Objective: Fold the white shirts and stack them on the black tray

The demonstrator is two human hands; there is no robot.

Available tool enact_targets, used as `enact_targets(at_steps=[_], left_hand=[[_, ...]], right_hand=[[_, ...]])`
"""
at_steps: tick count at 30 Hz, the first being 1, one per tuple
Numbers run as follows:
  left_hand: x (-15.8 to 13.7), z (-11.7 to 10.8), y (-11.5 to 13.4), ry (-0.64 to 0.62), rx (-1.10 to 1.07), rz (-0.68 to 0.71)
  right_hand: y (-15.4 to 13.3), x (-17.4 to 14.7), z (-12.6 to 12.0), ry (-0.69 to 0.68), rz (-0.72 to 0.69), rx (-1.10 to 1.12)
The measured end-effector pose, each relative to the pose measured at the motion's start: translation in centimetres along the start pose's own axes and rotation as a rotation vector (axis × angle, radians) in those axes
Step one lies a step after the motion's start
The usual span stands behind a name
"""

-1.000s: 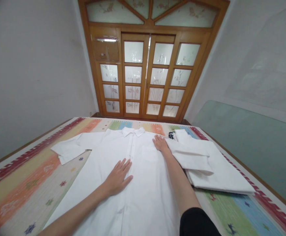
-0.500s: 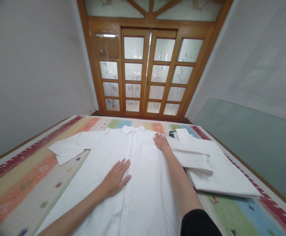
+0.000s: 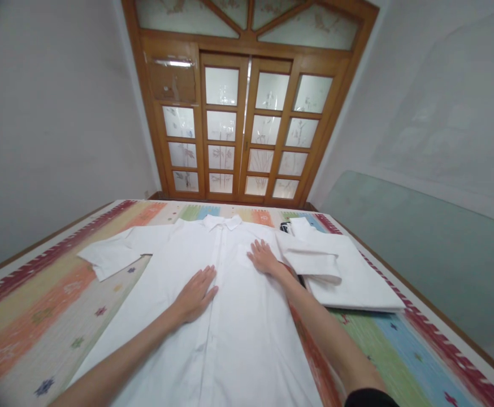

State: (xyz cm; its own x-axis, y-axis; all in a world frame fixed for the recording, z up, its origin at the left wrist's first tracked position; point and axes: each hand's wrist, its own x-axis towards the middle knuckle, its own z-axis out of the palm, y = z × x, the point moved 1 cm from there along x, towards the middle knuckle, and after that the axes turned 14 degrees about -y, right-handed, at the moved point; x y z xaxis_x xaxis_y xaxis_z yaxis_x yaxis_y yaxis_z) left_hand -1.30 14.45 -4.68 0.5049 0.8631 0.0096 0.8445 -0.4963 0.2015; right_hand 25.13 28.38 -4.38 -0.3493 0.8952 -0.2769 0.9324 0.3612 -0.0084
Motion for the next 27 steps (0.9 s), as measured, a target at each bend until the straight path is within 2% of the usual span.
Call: enact_targets(at_steps=[3,10,16,20,22,27], left_hand=[[0.0,0.0,0.0,0.019,0.024,0.017],[-1.3,0.2,-0.6,0.026,0.045,0.085],[-2.6,-0.4,-0.5,-0.035,0.060,0.065],[-3.0,-0.7,0.4,-0.069,0.089,0.021],[-3.3,-0.9,1.0,-0.055,0.094,0.012],[-4.2,-2.2,2.6,-0.031,0.105,-0.058]], right_hand=[[-1.9,-3.2,1.8,0.071,-0.158,-0.022],[-5.0,-12.3,4.1,0.158,-0.332,0.052],[-7.6,-19.2,4.2,0.088,-0.434,0.108],[-10.4,-22.2,3.1,-0.026,-0.659,0.110],[-12.1,-23.3,2.7,-0.030,-0.761,0.107],[-15.8,-24.2,3.4,0.023,-0.830,0.043]])
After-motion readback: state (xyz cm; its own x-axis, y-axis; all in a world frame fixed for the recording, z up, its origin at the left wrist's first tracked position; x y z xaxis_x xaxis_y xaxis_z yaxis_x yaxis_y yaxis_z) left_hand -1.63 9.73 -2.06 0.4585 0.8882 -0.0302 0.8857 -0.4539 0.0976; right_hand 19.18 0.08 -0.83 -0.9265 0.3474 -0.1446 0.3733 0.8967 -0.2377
